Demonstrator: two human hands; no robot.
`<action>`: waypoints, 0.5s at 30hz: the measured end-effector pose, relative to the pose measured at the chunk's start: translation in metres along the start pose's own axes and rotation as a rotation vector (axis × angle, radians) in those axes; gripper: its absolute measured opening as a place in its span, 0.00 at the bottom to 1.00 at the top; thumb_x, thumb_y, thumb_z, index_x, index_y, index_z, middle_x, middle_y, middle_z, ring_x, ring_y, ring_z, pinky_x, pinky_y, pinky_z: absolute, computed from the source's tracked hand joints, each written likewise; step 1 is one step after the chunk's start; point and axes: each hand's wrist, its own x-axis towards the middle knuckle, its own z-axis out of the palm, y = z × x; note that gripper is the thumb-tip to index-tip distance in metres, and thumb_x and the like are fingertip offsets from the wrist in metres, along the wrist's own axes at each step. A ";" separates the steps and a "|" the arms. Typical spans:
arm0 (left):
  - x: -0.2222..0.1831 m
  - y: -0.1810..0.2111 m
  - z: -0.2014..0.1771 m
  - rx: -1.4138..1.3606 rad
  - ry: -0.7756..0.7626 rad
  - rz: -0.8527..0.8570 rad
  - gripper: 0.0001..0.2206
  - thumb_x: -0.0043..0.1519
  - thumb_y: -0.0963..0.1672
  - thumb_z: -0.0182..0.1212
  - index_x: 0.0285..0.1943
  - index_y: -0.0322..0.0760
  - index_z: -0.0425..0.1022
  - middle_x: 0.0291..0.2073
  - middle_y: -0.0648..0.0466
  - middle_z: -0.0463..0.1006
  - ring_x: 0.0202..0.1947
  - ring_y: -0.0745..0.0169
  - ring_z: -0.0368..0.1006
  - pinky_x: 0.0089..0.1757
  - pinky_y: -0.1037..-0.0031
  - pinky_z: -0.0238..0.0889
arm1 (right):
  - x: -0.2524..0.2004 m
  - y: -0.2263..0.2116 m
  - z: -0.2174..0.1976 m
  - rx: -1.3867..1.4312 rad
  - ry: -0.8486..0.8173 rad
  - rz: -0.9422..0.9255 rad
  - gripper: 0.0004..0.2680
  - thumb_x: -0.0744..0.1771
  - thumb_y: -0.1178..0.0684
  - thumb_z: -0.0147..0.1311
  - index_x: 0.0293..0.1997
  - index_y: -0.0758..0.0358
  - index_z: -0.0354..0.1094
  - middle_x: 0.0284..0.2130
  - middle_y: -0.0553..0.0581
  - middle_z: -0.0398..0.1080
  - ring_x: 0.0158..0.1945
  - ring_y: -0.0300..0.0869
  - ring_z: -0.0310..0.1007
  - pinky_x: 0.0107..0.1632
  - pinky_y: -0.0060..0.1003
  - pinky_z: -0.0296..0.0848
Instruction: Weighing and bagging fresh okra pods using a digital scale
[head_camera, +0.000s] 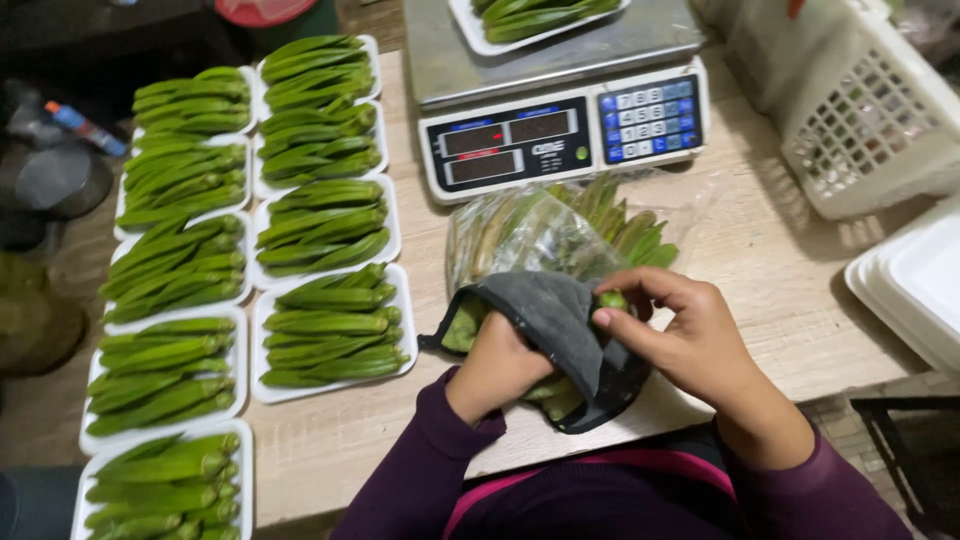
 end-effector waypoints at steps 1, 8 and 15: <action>0.000 0.000 0.002 0.007 -0.014 0.001 0.12 0.50 0.37 0.72 0.43 0.33 0.86 0.39 0.54 0.88 0.40 0.69 0.79 0.44 0.75 0.74 | 0.000 0.005 -0.002 -0.007 -0.005 0.008 0.09 0.59 0.54 0.71 0.41 0.58 0.81 0.20 0.52 0.73 0.27 0.37 0.67 0.41 0.32 0.67; 0.002 0.003 -0.010 0.030 -0.098 0.014 0.12 0.50 0.37 0.72 0.43 0.33 0.86 0.39 0.54 0.89 0.39 0.70 0.79 0.43 0.76 0.74 | 0.003 0.024 -0.081 -0.049 0.038 0.052 0.09 0.61 0.57 0.65 0.43 0.60 0.77 0.37 0.53 0.80 0.39 0.36 0.77 0.45 0.27 0.72; -0.006 -0.006 -0.036 0.077 -0.147 -0.027 0.12 0.49 0.37 0.73 0.42 0.33 0.87 0.38 0.55 0.89 0.39 0.71 0.79 0.42 0.77 0.74 | 0.043 0.004 -0.128 -0.218 0.233 -0.042 0.08 0.70 0.61 0.61 0.55 0.72 0.73 0.38 0.60 0.74 0.36 0.38 0.67 0.38 0.28 0.66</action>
